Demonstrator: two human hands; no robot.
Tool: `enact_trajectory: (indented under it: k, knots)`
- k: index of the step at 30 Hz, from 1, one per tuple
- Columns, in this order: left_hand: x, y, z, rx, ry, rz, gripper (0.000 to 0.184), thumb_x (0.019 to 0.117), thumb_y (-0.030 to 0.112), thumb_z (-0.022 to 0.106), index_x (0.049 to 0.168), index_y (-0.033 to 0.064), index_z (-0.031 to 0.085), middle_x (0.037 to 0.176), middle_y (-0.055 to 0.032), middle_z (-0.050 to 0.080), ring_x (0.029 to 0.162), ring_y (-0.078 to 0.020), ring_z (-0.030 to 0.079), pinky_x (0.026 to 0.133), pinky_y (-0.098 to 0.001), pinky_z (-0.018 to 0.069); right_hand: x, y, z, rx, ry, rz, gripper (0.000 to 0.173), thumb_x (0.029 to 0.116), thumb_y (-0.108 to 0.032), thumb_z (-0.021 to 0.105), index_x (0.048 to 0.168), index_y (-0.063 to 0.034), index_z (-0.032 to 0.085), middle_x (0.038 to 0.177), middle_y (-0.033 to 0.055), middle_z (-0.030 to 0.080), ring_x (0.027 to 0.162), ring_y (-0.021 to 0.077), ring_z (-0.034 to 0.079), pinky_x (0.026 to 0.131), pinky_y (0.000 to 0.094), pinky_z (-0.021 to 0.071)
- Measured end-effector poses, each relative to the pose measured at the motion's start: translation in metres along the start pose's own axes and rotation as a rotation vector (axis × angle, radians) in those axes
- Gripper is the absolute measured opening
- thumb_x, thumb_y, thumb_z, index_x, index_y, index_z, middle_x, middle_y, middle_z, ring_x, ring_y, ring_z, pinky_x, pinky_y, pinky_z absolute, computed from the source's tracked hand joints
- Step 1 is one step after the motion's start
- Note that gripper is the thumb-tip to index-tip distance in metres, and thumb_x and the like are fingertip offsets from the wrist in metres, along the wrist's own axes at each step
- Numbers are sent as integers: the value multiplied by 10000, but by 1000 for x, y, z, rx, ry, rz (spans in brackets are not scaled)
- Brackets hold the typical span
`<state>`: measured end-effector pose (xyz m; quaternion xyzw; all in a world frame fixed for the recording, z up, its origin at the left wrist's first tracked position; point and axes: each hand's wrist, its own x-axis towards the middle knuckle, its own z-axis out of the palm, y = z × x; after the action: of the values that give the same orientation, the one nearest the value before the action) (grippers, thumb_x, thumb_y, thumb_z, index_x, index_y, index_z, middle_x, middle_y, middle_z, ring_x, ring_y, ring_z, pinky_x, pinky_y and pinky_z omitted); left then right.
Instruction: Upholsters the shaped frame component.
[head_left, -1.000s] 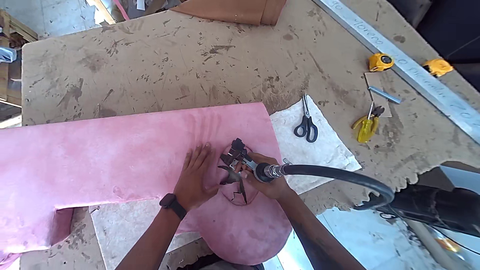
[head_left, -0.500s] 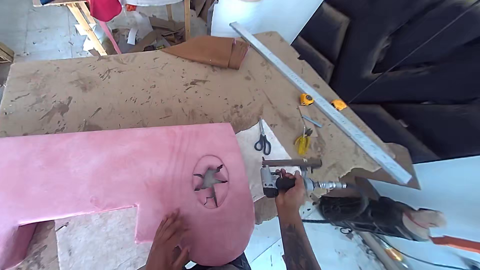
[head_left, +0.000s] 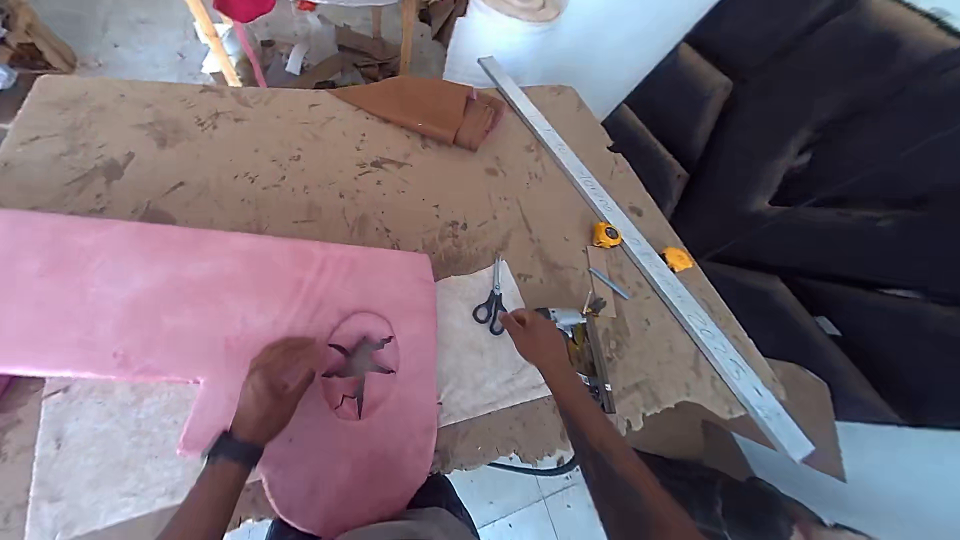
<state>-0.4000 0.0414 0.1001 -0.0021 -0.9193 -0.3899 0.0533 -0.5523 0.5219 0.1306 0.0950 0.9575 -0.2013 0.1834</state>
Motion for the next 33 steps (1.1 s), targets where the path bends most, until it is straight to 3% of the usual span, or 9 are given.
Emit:
enact_trajectory:
  k: [1,7,10,15,18,21,24,27,33]
  knots:
    - [18,-4,-6,24,10,2,331,969,409,626,1196,208,759,1344,34,671,1320,-174,572,1125,-492,466,23,-6,4,-160,-41,5,569,974,-641,536,878,-115,730,866,143,710,861,355,692,733,642,525]
    - [135,-61,-47,125,112,-74,330,980,354,633,1241,178,733,1375,-24,661,1383,-251,527,1163,-564,402,67,-34,23,-480,-174,96,672,861,-740,609,873,-77,718,924,165,718,928,361,700,763,626,535]
    - [178,-93,-50,167,111,-111,382,977,415,613,1283,208,712,1426,-20,628,1449,-268,453,1205,-581,328,64,-37,26,-380,-239,119,532,872,-584,684,876,-53,725,928,168,714,914,351,690,800,622,531]
    - [208,-114,-29,424,45,-155,638,967,694,419,1400,273,623,1516,16,550,1516,-260,355,1269,-587,156,42,-49,-26,-82,-450,182,282,971,-281,671,1058,-14,698,931,129,734,818,240,733,772,442,628]
    - [210,-110,-26,417,46,-157,681,946,732,395,1382,268,637,1491,0,570,1511,-277,359,1266,-606,148,27,-96,-79,-351,-325,-166,251,882,-359,725,973,-125,736,908,54,704,802,201,674,736,473,574]
    - [207,-118,-29,399,42,-171,672,941,720,407,1369,260,646,1481,2,576,1509,-277,361,1270,-600,142,-18,-196,-89,-711,-322,-538,380,815,-500,770,999,-168,739,1077,35,656,868,197,646,727,467,579]
    - [209,-114,-25,383,47,-143,662,946,699,408,1364,244,647,1472,-5,580,1505,-277,366,1270,-596,141,-53,-270,-60,-1095,-347,-666,581,741,-724,671,1026,-220,715,1144,-5,608,938,164,647,714,422,588]
    - [207,-115,-26,367,58,-145,635,947,670,428,1360,242,652,1466,8,584,1506,-270,363,1272,-594,135,-50,-307,-33,-1298,-298,-764,612,726,-738,642,1037,-213,680,1124,-11,558,931,154,613,645,350,552]
    - [207,-113,-27,324,35,-165,622,944,650,456,1356,229,656,1471,2,583,1512,-268,357,1281,-578,117,-47,-335,-8,-1446,-328,-828,642,728,-729,632,1071,-188,667,1102,13,554,942,189,606,640,353,533]
